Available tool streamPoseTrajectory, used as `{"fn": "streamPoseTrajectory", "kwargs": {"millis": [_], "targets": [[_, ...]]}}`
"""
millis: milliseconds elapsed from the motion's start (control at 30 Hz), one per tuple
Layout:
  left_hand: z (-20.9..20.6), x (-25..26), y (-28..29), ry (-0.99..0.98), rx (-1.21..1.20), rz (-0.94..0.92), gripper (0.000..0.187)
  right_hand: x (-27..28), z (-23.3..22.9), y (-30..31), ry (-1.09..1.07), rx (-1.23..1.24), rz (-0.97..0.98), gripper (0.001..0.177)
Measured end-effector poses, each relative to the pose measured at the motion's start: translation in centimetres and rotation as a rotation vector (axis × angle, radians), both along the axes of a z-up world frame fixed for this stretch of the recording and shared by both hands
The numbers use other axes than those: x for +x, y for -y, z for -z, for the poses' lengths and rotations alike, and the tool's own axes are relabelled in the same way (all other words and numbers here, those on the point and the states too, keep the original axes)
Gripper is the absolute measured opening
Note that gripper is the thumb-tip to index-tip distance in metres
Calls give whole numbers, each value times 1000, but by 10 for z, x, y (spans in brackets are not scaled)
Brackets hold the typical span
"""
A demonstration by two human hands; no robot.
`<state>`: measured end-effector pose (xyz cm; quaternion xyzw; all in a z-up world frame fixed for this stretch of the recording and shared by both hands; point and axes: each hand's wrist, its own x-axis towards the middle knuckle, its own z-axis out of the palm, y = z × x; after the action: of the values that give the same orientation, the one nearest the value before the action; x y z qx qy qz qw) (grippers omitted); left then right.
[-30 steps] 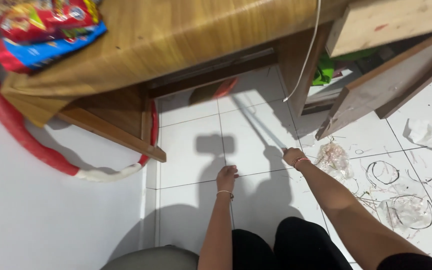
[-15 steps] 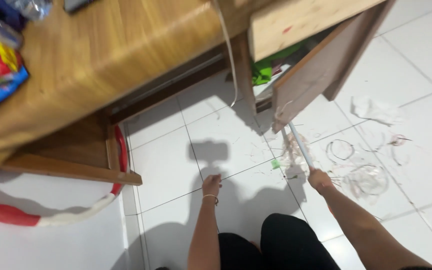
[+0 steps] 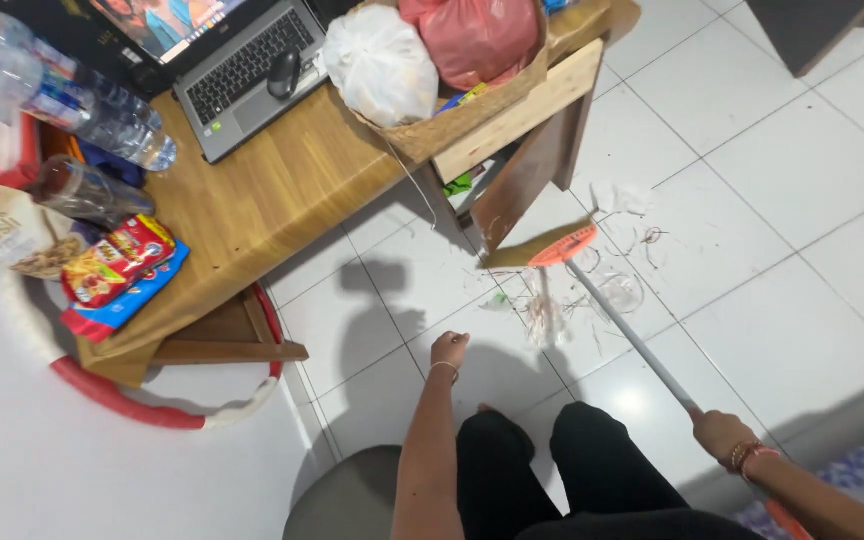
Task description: The person tidies a bedroom by organizing items on a desk and sweeping debris from the floor with a broom.
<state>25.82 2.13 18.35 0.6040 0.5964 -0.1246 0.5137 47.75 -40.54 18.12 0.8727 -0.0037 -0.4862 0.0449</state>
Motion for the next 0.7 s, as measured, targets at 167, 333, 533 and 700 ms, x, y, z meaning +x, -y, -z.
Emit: {"fn": "streamPoseTrajectory", "kwargs": {"millis": [167, 333, 533, 700], "targets": [[-44, 3, 36, 64, 42, 15, 33, -5, -137, 4, -352, 454, 513, 43], [-74, -24, 66, 119, 38, -133, 31, -16, -188, -24, -458, 589, 615, 19], [-53, -105, 71, 91, 97, -226, 41, -69, -154, -122, -559, 699, 259, 30], [-71, -184, 64, 180, 48, -499, 37, -157, -76, -289, -683, 758, 72, 24]]}}
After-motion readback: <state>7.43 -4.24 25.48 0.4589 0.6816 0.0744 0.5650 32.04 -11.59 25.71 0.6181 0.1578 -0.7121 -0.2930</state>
